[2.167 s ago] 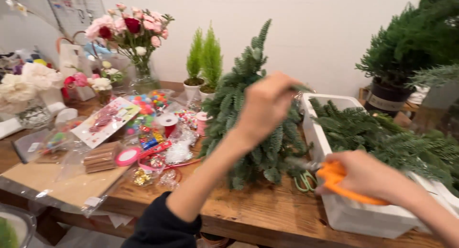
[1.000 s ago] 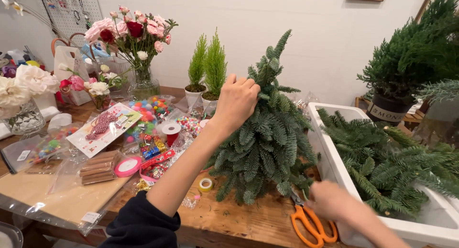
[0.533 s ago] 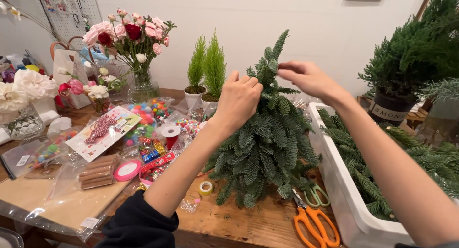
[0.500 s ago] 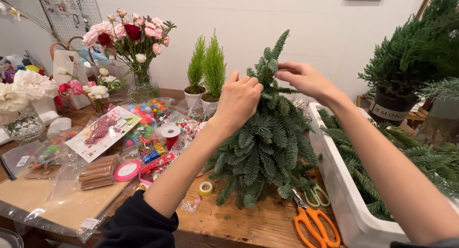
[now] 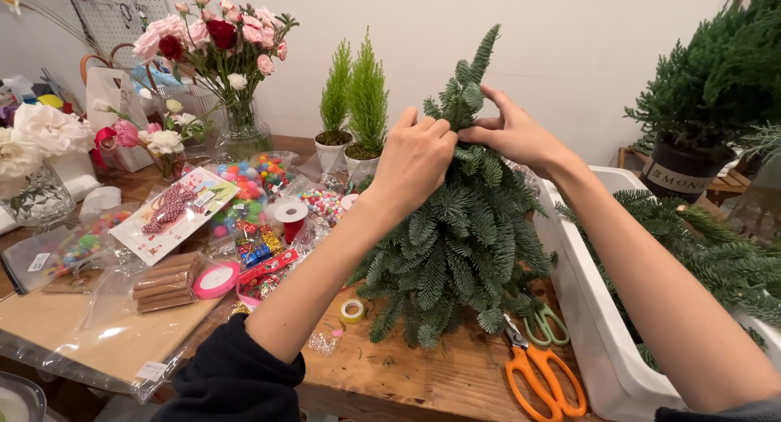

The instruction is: The person uses orange-handled shears to trim small artificial pine branches from a white container. They then insert the trimmed branches into a small artificial Christmas tree on the table, adjusting the foliage to shape the tree.

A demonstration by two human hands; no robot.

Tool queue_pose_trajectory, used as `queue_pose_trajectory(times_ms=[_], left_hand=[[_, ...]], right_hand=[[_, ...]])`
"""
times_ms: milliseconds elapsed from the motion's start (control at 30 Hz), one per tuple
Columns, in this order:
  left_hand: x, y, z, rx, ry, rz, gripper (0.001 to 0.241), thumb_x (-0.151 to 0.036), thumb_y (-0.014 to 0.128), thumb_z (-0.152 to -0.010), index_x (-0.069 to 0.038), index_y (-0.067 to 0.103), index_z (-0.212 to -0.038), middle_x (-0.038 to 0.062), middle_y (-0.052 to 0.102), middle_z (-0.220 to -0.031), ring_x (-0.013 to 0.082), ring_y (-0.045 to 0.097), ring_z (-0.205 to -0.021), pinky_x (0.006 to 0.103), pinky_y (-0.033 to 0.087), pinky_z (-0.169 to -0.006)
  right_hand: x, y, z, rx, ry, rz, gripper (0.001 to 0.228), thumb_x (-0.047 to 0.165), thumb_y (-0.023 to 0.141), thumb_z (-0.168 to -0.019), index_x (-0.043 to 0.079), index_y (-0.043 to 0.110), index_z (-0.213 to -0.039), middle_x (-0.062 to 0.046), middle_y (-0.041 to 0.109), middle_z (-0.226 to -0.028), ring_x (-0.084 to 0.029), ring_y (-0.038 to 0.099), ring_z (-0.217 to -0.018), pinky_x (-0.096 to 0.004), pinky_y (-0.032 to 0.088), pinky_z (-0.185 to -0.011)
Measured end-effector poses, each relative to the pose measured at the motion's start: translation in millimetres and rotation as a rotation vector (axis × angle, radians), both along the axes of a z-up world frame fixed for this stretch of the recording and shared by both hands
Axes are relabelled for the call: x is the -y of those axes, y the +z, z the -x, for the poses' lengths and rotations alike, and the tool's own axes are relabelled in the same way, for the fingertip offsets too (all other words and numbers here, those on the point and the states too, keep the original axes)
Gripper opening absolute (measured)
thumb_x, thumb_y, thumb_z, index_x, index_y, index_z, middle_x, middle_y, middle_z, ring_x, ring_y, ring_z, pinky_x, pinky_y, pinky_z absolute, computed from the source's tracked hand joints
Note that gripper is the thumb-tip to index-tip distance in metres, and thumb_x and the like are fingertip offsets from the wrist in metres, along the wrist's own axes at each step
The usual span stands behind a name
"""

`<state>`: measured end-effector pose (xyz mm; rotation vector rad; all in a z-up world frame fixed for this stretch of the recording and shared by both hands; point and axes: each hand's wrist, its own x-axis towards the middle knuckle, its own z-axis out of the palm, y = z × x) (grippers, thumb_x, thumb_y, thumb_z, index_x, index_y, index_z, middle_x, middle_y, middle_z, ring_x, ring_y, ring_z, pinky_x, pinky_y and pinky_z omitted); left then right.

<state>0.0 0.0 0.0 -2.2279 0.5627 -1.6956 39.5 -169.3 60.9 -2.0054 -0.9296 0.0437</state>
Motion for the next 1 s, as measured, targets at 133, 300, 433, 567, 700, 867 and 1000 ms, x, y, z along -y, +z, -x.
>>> queue_pose_trajectory(times_ms=[133,300,433,567,700,867,1000], left_hand=[[3,0,0,0.002,-0.009,-0.011,0.007,-0.001,0.068,-0.081,-0.005,0.066,-0.076,0.005,0.052,-0.069,0.0201,0.049,-0.062,0.0344,0.033,-0.071],[5,0,-1,0.005,-0.013,-0.019,0.01,0.002,0.066,-0.082,-0.005,0.064,-0.074,0.006,0.051,-0.068,0.0204,0.048,-0.059,0.0342,0.032,-0.071],[6,0,-2,0.001,-0.012,-0.022,0.009,0.001,0.067,-0.08,-0.005,0.064,-0.075,0.005,0.052,-0.068,0.0207,0.049,-0.059,0.0348,0.032,-0.071],[9,3,1,-0.059,0.008,-0.008,0.009,0.006,0.066,-0.079,-0.003,0.066,-0.076,0.007,0.055,-0.069,0.0213,0.051,-0.059,0.0351,0.033,-0.072],[12,4,-2,-0.086,0.038,-0.015,0.009,0.005,0.067,-0.08,-0.003,0.068,-0.078,0.007,0.057,-0.069,0.0198,0.051,-0.058,0.0351,0.032,-0.073],[12,1,-9,-0.125,0.035,0.029,0.008,0.005,0.067,-0.08,-0.003,0.069,-0.081,0.007,0.06,-0.072,0.0211,0.056,-0.062,0.0348,0.034,-0.073],[0,-2,0,-0.19,0.018,0.131,0.022,-0.011,0.074,-0.078,-0.008,0.066,-0.098,0.004,0.061,-0.082,0.0228,0.063,-0.079,0.0342,0.04,-0.077]], right_hand=[[1,-3,-9,0.005,-0.017,0.007,0.098,0.034,0.073,-0.082,0.012,0.018,-0.16,-0.032,0.056,-0.135,-0.043,0.052,-0.132,-0.055,0.038,-0.11],[1,-5,-19,0.019,-0.028,0.01,0.095,0.033,0.073,-0.084,0.014,0.02,-0.16,-0.034,0.056,-0.134,-0.042,0.051,-0.132,-0.053,0.038,-0.11],[1,-8,-28,0.031,-0.03,0.016,0.094,0.034,0.073,-0.085,0.014,0.02,-0.16,-0.033,0.057,-0.133,-0.04,0.051,-0.133,-0.053,0.038,-0.11],[3,-12,-36,0.025,0.007,-0.018,0.093,0.03,0.073,-0.086,0.011,0.02,-0.159,-0.031,0.061,-0.128,-0.038,0.055,-0.129,-0.052,0.042,-0.107],[5,-18,-58,-0.007,0.057,-0.063,0.091,0.026,0.075,-0.087,0.012,0.021,-0.159,-0.026,0.065,-0.122,-0.032,0.063,-0.118,-0.051,0.048,-0.101],[3,-17,-57,-0.034,0.077,-0.072,0.09,0.026,0.075,-0.087,0.01,0.023,-0.158,-0.025,0.066,-0.121,-0.031,0.064,-0.115,-0.05,0.05,-0.1],[0,-3,-21,-0.055,0.031,-0.018,0.091,0.029,0.074,-0.085,0.009,0.023,-0.158,-0.029,0.06,-0.132,-0.036,0.057,-0.128,-0.052,0.045,-0.107]])
